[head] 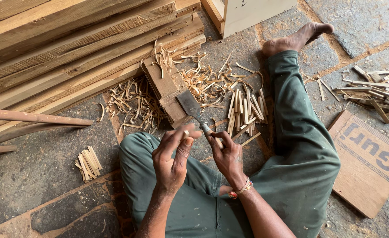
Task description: The person sits on the floor and uses a chisel to shave thin strips from small wooden sticks held against a wooden block. The person repeatedly picks up sticks, shaves them, and places the finished pieces aside.
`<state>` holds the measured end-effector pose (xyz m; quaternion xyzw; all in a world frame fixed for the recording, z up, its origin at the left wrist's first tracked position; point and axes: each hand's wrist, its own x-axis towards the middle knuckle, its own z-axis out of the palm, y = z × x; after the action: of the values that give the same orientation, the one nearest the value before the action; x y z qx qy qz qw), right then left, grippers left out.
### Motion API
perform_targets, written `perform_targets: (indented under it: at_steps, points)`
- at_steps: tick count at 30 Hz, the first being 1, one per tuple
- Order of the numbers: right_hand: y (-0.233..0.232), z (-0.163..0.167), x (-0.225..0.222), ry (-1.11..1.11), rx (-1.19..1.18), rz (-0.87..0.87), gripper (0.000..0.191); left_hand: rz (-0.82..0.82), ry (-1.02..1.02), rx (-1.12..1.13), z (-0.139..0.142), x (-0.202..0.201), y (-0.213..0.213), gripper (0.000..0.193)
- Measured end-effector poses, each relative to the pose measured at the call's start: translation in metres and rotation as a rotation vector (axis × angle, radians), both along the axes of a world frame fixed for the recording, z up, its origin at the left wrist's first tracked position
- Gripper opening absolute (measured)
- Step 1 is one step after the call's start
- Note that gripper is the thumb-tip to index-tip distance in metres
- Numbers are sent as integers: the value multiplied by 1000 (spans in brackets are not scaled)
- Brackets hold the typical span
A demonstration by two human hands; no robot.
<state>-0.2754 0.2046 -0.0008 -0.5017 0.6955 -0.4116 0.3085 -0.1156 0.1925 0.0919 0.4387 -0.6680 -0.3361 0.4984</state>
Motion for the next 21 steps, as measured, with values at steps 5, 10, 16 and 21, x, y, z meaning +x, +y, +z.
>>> perform_targets:
  at_steps: [5,10,16,21]
  points:
    - [-1,1,1,-6,19,-1,18,-53,347,230,-1,-3,-2,22]
    - [0,0,-1,7,0,4,17,-33,494,238,-4,-3,-3,21]
    - [-1,-9,-1,-20,-14,15,17,252,28,88,-37,14,-30,24]
    - [-4,-12,2,-8,8,10,18,359,-64,278,-90,25,-108,18]
